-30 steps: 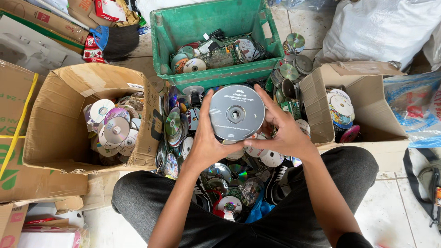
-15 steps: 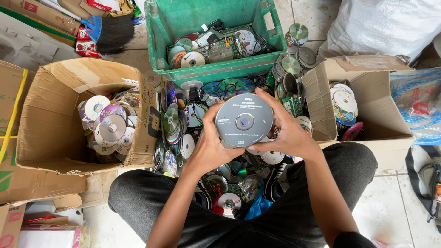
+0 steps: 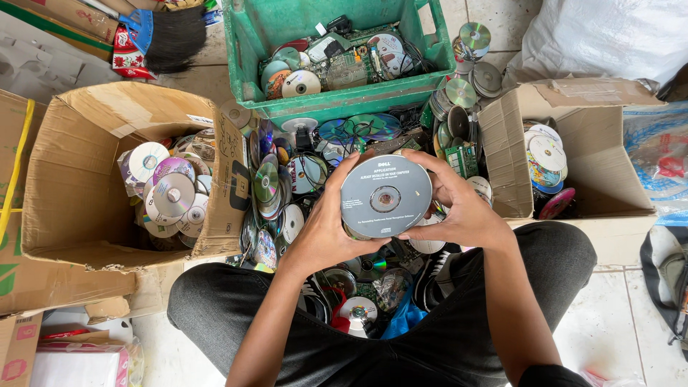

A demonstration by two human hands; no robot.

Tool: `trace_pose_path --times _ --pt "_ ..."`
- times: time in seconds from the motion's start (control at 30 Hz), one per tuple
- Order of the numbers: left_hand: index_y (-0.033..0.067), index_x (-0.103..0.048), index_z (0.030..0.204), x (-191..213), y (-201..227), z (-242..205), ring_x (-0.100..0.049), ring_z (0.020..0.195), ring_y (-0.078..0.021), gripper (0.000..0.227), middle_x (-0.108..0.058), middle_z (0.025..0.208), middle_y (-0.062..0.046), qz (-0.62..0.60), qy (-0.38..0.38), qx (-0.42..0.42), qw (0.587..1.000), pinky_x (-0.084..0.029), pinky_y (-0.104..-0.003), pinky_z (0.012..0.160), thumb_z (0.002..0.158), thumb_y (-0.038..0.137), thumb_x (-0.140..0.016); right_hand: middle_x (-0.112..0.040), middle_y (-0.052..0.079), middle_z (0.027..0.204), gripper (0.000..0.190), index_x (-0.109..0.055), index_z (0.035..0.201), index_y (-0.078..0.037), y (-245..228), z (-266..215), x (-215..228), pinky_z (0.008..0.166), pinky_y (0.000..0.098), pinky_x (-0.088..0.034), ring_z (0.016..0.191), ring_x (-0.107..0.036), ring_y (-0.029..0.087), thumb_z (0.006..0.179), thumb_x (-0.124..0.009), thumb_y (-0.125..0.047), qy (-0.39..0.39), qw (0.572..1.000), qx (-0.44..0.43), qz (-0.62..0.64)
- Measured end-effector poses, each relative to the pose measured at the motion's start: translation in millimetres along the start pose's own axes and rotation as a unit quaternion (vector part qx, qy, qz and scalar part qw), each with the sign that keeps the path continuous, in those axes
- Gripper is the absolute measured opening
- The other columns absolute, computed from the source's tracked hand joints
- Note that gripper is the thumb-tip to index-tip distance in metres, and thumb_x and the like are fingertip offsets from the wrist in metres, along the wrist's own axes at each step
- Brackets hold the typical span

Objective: The person sits on the floor surrounded by boxes and a crate filled with CDs and electronics. They repeatedly pick up individual CDs, hold them up to the camera to view the labels, and place them into a cardboard box to their right.

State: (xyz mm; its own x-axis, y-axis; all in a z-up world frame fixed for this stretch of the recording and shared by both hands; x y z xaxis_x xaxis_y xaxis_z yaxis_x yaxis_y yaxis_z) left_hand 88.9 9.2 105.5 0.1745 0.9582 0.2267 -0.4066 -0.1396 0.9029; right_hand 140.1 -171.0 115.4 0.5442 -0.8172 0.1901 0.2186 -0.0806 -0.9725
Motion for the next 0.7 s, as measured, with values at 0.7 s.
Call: trace_pose_path --times 0.7 --pt "0.0103 -0.024 0.161 1.4 -19.1 -6.9 -0.039 0.147 -0.0469 0.117 -0.043 0.157 -0.022 -0.007 0.028 0.040 0.999 -0.031 -0.061 0.121 0.067 0.011 -0.094 -0.072 0.010 0.084 0.125 -0.027 0.163 -0.010 4.7 0.9 -3.0 0.062 0.0255 -0.049 0.067 -0.066 0.013 0.059 -0.096 0.001 -0.017 1.000 0.003 0.024"
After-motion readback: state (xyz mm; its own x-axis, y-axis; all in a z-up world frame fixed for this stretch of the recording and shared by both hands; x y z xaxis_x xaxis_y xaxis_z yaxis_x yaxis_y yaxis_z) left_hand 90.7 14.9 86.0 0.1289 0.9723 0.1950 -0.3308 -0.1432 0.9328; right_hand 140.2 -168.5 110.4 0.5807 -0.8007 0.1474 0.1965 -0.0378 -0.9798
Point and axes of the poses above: each hand's wrist, its own z-axis towards the middle knuckle, its own x-axis out of the back of the hand, y = z × x, the point moved 7 cm from there along z, towards the middle knuckle
